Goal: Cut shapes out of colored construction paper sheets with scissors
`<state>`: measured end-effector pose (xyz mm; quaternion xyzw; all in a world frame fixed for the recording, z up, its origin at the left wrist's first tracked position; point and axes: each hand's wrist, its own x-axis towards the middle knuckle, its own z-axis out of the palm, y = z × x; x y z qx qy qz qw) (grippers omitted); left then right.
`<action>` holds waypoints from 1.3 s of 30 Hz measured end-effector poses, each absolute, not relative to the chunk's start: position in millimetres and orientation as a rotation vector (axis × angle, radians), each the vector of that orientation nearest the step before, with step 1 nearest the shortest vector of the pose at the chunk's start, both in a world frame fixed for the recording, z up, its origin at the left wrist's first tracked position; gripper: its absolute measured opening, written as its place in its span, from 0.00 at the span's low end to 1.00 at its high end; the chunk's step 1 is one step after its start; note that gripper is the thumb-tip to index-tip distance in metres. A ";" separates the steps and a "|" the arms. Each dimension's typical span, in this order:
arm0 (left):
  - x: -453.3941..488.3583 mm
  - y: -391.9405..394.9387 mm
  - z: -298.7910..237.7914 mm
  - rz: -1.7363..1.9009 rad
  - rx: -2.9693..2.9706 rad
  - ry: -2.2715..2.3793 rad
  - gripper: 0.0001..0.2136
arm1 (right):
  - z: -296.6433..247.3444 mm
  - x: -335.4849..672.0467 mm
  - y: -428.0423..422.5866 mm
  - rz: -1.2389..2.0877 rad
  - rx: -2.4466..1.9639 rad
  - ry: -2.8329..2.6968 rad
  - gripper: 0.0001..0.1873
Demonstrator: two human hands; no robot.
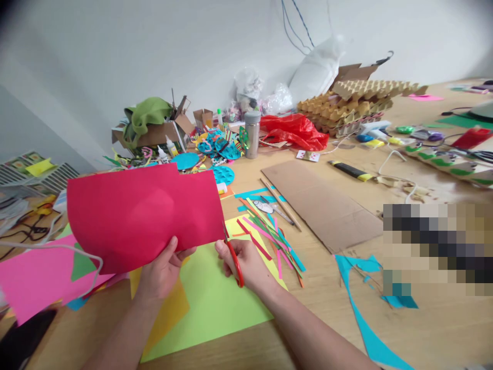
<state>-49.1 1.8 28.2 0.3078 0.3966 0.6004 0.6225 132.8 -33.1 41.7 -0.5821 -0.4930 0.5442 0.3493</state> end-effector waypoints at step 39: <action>-45.9 -0.6 27.1 1.323 0.651 0.895 0.22 | 34.5 131.9 -31.1 1.396 -1.504 -1.108 0.27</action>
